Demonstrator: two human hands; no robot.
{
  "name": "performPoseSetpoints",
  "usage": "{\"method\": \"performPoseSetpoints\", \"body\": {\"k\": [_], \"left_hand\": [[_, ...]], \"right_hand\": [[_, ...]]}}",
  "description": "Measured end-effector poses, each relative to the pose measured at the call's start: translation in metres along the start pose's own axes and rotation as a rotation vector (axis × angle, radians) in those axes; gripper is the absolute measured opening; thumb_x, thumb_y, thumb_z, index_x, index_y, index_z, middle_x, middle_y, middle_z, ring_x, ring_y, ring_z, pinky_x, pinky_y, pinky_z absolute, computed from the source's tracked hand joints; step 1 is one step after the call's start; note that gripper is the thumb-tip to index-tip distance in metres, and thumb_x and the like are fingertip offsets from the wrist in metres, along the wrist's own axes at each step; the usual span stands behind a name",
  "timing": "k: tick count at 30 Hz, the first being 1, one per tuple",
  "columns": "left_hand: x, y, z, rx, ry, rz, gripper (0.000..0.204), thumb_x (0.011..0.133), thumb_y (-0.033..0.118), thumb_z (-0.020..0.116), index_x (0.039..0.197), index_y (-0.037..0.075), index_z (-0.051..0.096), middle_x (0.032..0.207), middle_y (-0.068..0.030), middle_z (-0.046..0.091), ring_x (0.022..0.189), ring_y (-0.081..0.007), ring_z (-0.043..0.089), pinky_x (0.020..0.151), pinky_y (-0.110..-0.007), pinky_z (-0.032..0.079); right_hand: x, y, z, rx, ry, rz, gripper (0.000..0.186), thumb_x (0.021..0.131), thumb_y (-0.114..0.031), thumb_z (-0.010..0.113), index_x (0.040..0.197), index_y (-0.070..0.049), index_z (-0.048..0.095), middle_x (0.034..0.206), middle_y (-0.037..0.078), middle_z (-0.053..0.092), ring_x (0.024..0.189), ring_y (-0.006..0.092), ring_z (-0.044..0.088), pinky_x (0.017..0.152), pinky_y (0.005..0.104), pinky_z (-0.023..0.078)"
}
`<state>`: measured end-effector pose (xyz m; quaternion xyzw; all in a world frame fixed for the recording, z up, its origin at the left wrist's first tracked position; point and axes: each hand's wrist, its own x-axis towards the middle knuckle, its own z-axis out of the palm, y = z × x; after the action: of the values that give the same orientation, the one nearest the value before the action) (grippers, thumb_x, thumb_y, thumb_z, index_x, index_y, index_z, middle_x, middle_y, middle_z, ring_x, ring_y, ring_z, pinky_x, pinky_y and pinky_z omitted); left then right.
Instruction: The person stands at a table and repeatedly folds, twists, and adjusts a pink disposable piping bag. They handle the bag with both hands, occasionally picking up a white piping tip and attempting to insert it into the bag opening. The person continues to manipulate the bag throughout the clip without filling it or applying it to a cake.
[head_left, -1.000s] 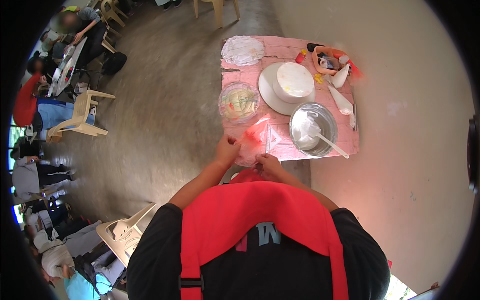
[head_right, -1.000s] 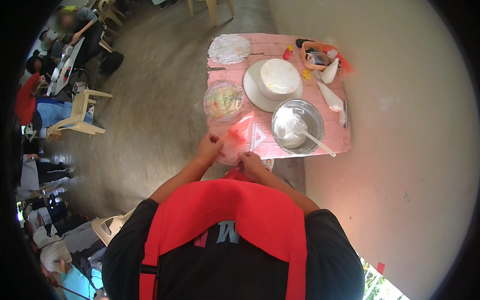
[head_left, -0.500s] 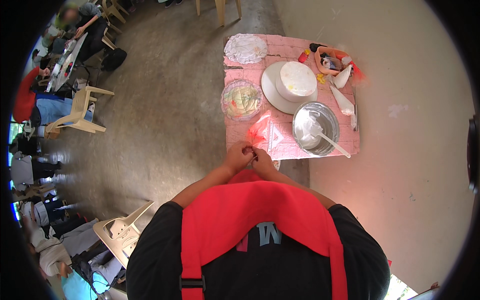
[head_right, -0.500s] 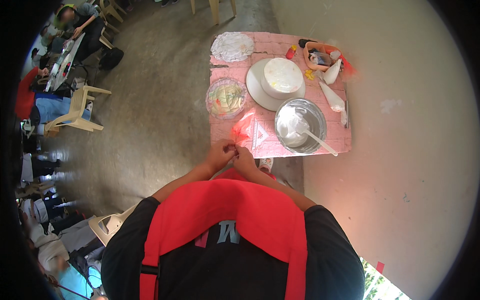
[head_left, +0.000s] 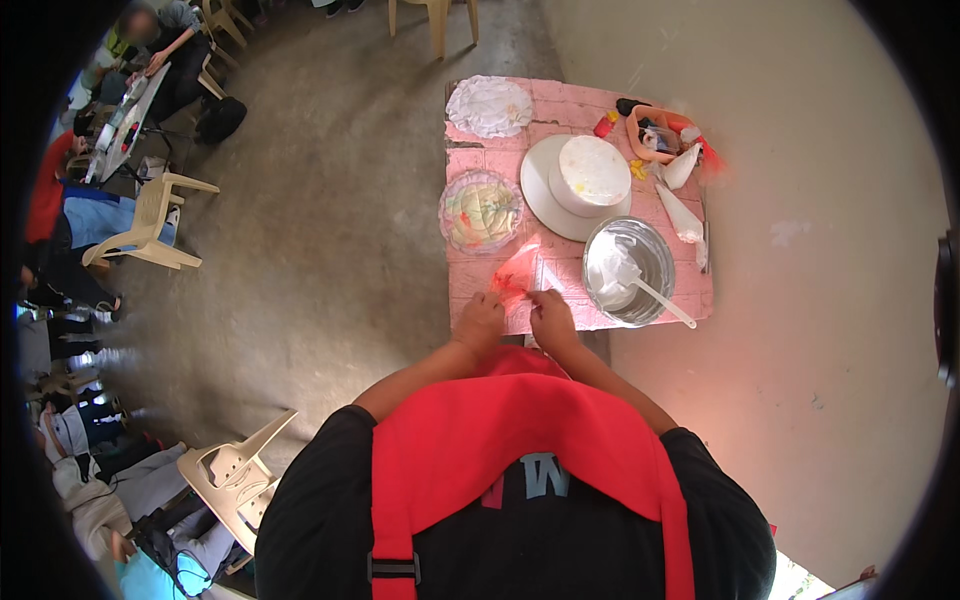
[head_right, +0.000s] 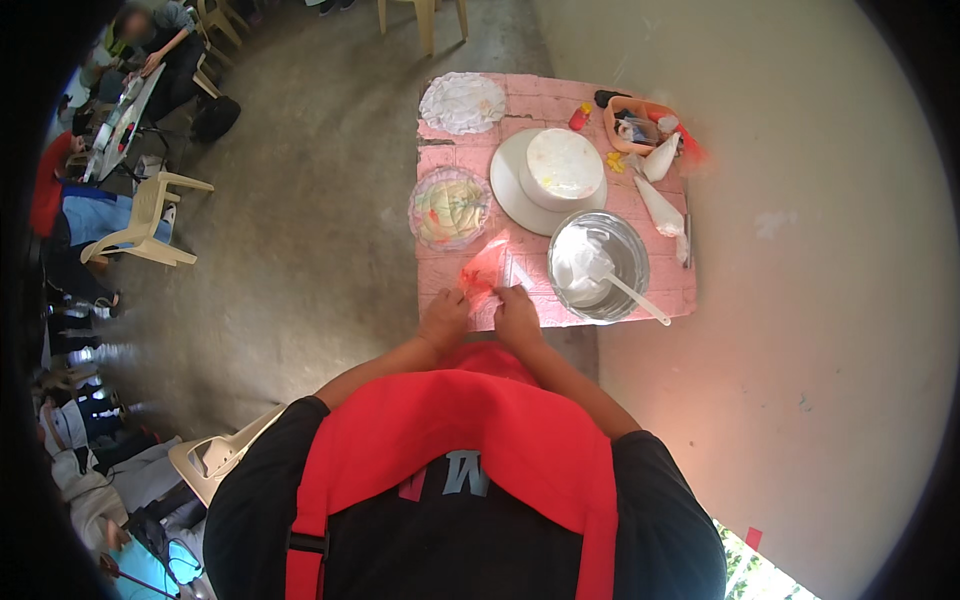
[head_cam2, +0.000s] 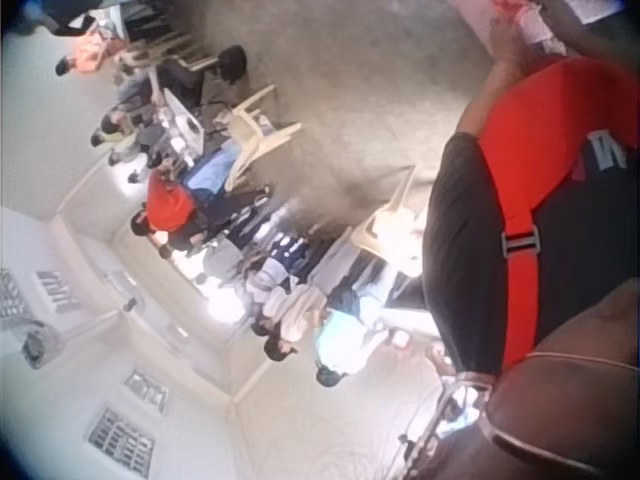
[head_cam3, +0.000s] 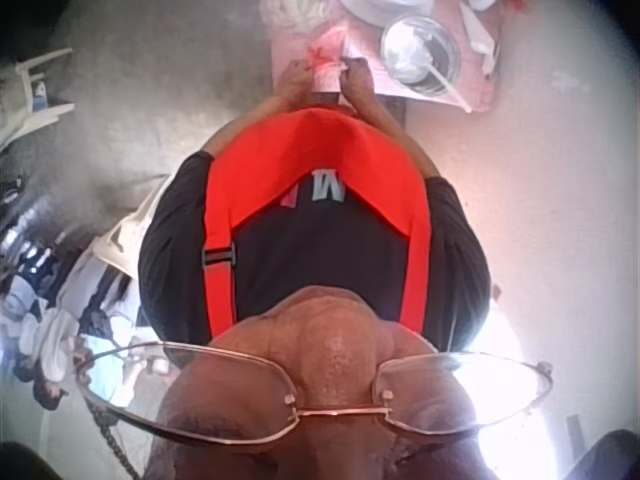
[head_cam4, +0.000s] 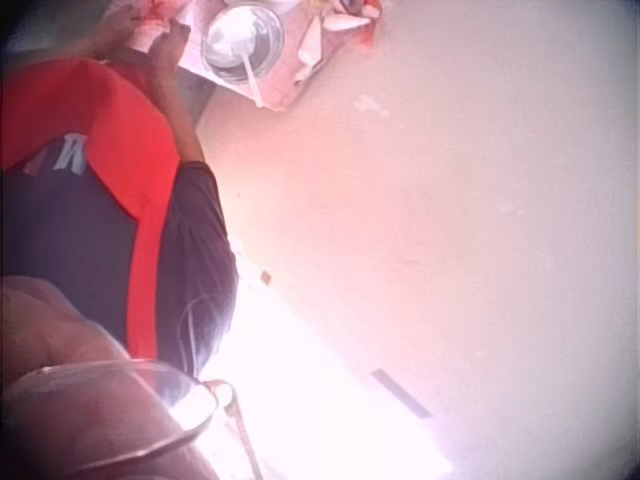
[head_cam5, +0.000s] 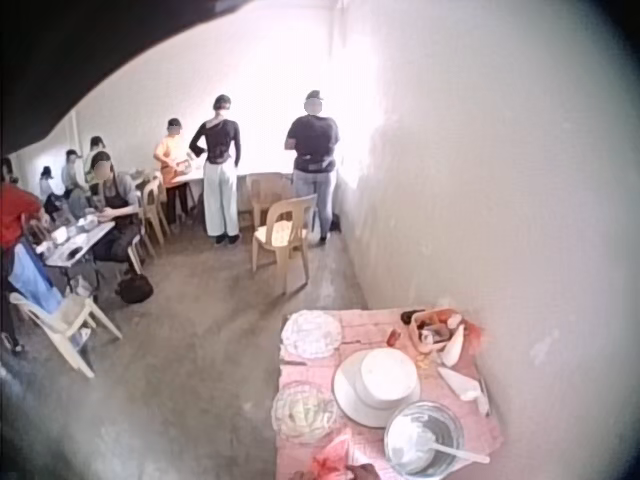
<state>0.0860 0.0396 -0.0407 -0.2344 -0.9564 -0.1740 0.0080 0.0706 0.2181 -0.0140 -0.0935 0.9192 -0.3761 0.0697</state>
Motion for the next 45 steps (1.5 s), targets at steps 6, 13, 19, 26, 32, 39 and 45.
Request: {"method": "performPoseSetpoints", "body": {"k": [6, 13, 19, 26, 32, 39, 45], "left_hand": [[0.002, -0.013, 0.0, -0.519, 0.244, -0.191, 0.005, 0.066, 0.0, 0.06, 0.071, 0.001, 0.059, 0.081, -0.0147, 0.058, 0.079, -0.0318, 0.058, 0.07, -0.038, 0.049], [0.001, -0.02, 0.0, -0.726, 0.337, -0.37, 0.012, 0.07, -0.005, 0.056, 0.081, 0.0, 0.058, 0.081, -0.0162, 0.06, 0.078, -0.0322, 0.06, 0.07, -0.038, 0.049], [0.001, -0.012, 0.003, -1.008, 0.235, -0.696, 0.016, 0.073, -0.004, 0.057, 0.087, 0.002, 0.061, 0.081, -0.0116, 0.065, 0.072, -0.0192, 0.062, 0.065, -0.031, 0.049], [-0.001, -0.016, 0.006, -0.973, 0.214, -0.731, 0.013, 0.073, 0.003, 0.062, 0.086, 0.003, 0.065, 0.078, -0.0126, 0.067, 0.07, -0.0184, 0.064, 0.066, -0.029, 0.05], [-0.001, -0.017, 0.001, -0.84, 0.215, -0.748, 0.014, 0.071, 0.008, 0.062, 0.083, 0.002, 0.066, 0.078, -0.0165, 0.066, 0.071, -0.0223, 0.064, 0.066, -0.031, 0.05], [-0.003, -0.023, 0.006, -0.75, 0.347, -0.714, 0.013, 0.068, 0.004, 0.058, 0.079, 0.002, 0.065, 0.075, -0.016, 0.062, 0.07, -0.0288, 0.062, 0.066, -0.035, 0.049], [-0.005, -0.023, 0.002, -0.738, 0.327, -0.67, 0.01, 0.067, 0.003, 0.058, 0.074, 0.003, 0.066, 0.075, -0.0155, 0.062, 0.07, -0.0288, 0.062, 0.066, -0.035, 0.049]], "right_hand": [[0.009, 0.0, -0.004, -0.306, 0.14, 0.28, 0.055, 0.079, -0.016, 0.065, 0.126, 0.001, 0.042, 0.116, 0.025, 0.047, 0.106, 0.0391, 0.05, 0.09, 0.0433, 0.043], [0.025, -0.015, -0.012, -0.116, 0.029, 0.632, 0.068, 0.064, -0.027, 0.081, 0.114, 0.001, 0.043, 0.116, 0.025, 0.049, 0.107, 0.0384, 0.052, 0.088, 0.0426, 0.045], [0.026, -0.018, -0.013, -0.13, -0.007, 0.584, 0.063, 0.061, -0.016, 0.081, 0.109, 0.003, 0.044, 0.107, 0.024, 0.054, 0.098, 0.0374, 0.056, 0.082, 0.0424, 0.048], [0.001, -0.012, -0.008, 0.222, 0.224, 0.337, 0.033, 0.078, -0.006, 0.067, 0.109, -0.004, 0.054, 0.078, 0.015, 0.062, 0.072, 0.0295, 0.062, 0.068, 0.0366, 0.049], [0.012, -0.041, -0.024, 0.303, 0.221, 0.104, 0.028, 0.079, -0.002, 0.065, 0.107, -0.002, 0.059, 0.084, 0.014, 0.064, 0.072, 0.0202, 0.063, 0.066, 0.0309, 0.049], [0.034, -0.026, 0.007, 0.146, 0.096, -0.108, 0.025, 0.078, -0.004, 0.065, 0.102, -0.004, 0.06, 0.083, 0.014, 0.063, 0.074, 0.0252, 0.062, 0.068, 0.0338, 0.05], [0.041, -0.019, 0.015, -0.106, 0.012, -0.255, 0.023, 0.076, -0.003, 0.062, 0.099, -0.006, 0.061, 0.09, 0.014, 0.064, 0.086, 0.0322, 0.06, 0.075, 0.0394, 0.049]]}}
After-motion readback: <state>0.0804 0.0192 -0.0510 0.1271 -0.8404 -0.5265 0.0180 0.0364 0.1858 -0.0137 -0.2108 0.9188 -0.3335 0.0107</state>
